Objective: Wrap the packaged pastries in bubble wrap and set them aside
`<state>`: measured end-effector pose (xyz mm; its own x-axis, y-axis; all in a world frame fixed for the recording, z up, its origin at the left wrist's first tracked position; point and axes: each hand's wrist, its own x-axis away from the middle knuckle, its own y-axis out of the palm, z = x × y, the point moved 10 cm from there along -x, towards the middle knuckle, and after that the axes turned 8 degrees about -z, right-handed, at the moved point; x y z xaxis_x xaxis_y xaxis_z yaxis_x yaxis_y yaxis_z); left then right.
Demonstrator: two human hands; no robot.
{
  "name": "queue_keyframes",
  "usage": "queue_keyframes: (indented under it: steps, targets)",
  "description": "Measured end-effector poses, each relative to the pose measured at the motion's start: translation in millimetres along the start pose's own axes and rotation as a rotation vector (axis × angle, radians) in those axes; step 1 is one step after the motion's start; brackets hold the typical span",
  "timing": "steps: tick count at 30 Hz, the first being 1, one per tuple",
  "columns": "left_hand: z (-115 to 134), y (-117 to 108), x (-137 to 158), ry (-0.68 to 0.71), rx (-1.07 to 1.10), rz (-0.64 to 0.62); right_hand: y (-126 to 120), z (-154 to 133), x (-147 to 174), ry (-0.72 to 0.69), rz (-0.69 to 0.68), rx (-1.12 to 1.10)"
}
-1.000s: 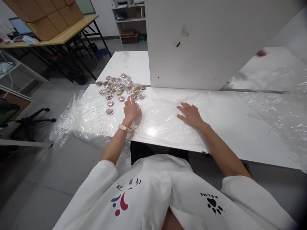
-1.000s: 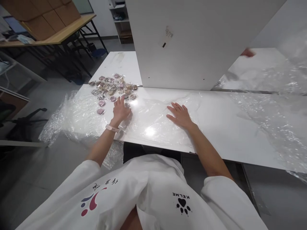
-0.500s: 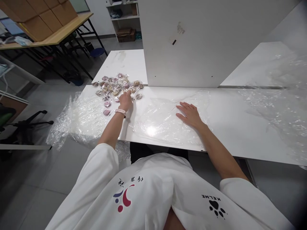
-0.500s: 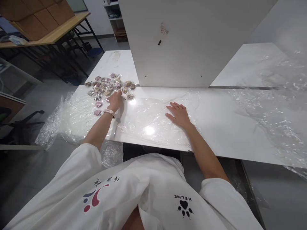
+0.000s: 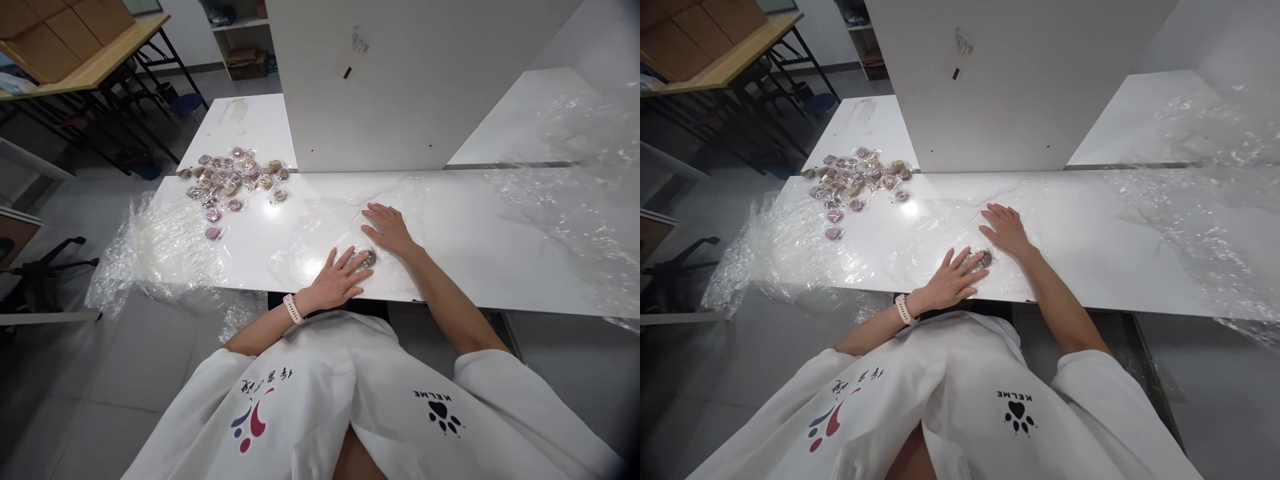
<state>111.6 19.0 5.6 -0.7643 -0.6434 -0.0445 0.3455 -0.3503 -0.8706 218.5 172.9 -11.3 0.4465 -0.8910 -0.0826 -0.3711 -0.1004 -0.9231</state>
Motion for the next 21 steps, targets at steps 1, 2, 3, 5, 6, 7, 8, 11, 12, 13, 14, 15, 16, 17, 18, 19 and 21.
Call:
queue_keyframes:
  steps: [1,2,3,5,6,7,8,11,12,13,14,15,16,17,18,19,21]
  targets:
    - [-0.1,-2.3,6.0,0.004,-0.014,0.004,-6.6,-2.7,4.4,0.015,-0.001,-0.033]
    - [-1.4,-6.8,14.0,0.003,-0.012,0.013,-15.1,-7.2,12.3,0.024,0.009,-0.070]
    - [-4.1,-12.0,23.8,-0.009,0.007,0.027,-24.5,-14.1,23.9,0.017,0.024,-0.104]
    - [-14.6,-21.0,47.6,-0.070,0.091,0.074,-39.3,-34.3,57.4,-0.053,0.040,-0.147]
    - [-22.5,-23.7,60.6,-0.119,0.155,0.111,-41.1,-46.2,77.5,-0.109,0.020,-0.153]
    - [-31.2,-25.0,73.7,-0.173,0.226,0.154,-38.7,-56.2,98.4,-0.155,-0.014,-0.156]
    - [-39.7,-25.6,86.0,-0.225,0.300,0.204,-34.1,-63.2,118.5,-0.182,-0.044,-0.158]
    - [-54.7,-26.2,108.3,-0.315,0.457,0.317,-21.8,-64.9,162.1,-0.134,-0.026,-0.192]
    - [-55.2,-28.3,109.3,-0.319,0.471,0.331,-20.7,-61.9,169.5,-0.096,0.007,-0.205]
    - [-54.2,-32.1,107.7,-0.315,0.466,0.335,-20.7,-59.3,173.2,-0.062,0.034,-0.216]
    - [-52.7,-37.4,104.0,-0.312,0.444,0.329,-21.8,-57.7,173.5,-0.038,0.048,-0.221]
    - [-51.9,-43.9,99.1,-0.316,0.409,0.320,-24.2,-56.9,170.7,-0.021,0.051,-0.220]
    - [-52.8,-51.2,93.7,-0.332,0.371,0.312,-27.8,-56.1,165.4,-0.006,0.044,-0.213]
    - [-55.8,-58.7,88.1,-0.358,0.335,0.306,-32.2,-54.3,158.0,0.014,0.029,-0.206]
    - [-60.9,-65.6,82.2,-0.393,0.304,0.297,-36.5,-50.7,148.9,0.042,0.006,-0.207]
    - [-67.7,-71.9,76.2,-0.433,0.274,0.290,-40.2,-45.7,138.7,0.073,-0.023,-0.226]
    - [-83.4,-81.8,63.2,-0.505,0.204,0.274,-42.1,-34.3,115.5,0.121,-0.099,-0.309]
